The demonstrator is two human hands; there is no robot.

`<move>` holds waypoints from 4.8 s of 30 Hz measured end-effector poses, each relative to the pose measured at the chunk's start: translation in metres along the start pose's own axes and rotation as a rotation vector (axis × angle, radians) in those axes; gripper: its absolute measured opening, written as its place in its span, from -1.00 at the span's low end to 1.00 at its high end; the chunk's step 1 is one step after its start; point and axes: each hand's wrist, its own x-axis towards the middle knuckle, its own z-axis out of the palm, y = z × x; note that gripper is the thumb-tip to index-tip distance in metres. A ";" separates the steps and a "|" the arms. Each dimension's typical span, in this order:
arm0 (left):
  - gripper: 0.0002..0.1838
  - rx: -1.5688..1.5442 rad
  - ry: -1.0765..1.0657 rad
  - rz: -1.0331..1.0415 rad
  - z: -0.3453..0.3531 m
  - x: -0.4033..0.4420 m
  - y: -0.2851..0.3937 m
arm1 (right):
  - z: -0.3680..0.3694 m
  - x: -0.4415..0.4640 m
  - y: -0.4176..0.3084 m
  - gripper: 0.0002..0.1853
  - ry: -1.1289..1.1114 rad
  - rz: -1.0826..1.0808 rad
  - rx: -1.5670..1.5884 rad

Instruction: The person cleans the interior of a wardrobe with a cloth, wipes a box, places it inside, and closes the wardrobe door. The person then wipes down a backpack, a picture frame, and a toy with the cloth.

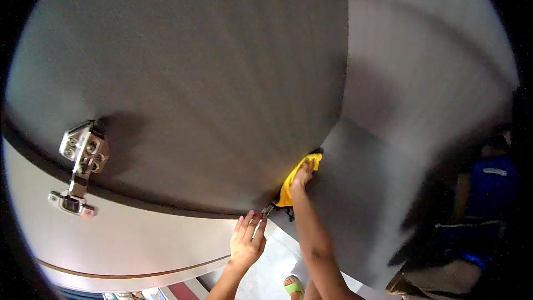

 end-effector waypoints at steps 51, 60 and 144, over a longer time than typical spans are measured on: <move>-0.66 -0.269 0.041 -0.091 0.067 0.033 0.052 | -0.084 -0.047 -0.072 -0.72 -0.452 -1.253 -1.431; -0.67 -0.296 -0.004 -0.184 0.078 0.029 0.045 | -0.067 -0.033 -0.101 -0.70 -0.442 -1.030 -0.827; -0.38 -0.389 -0.230 0.018 0.169 0.037 0.186 | -0.320 -0.031 -0.211 -0.38 -0.215 -0.993 -1.432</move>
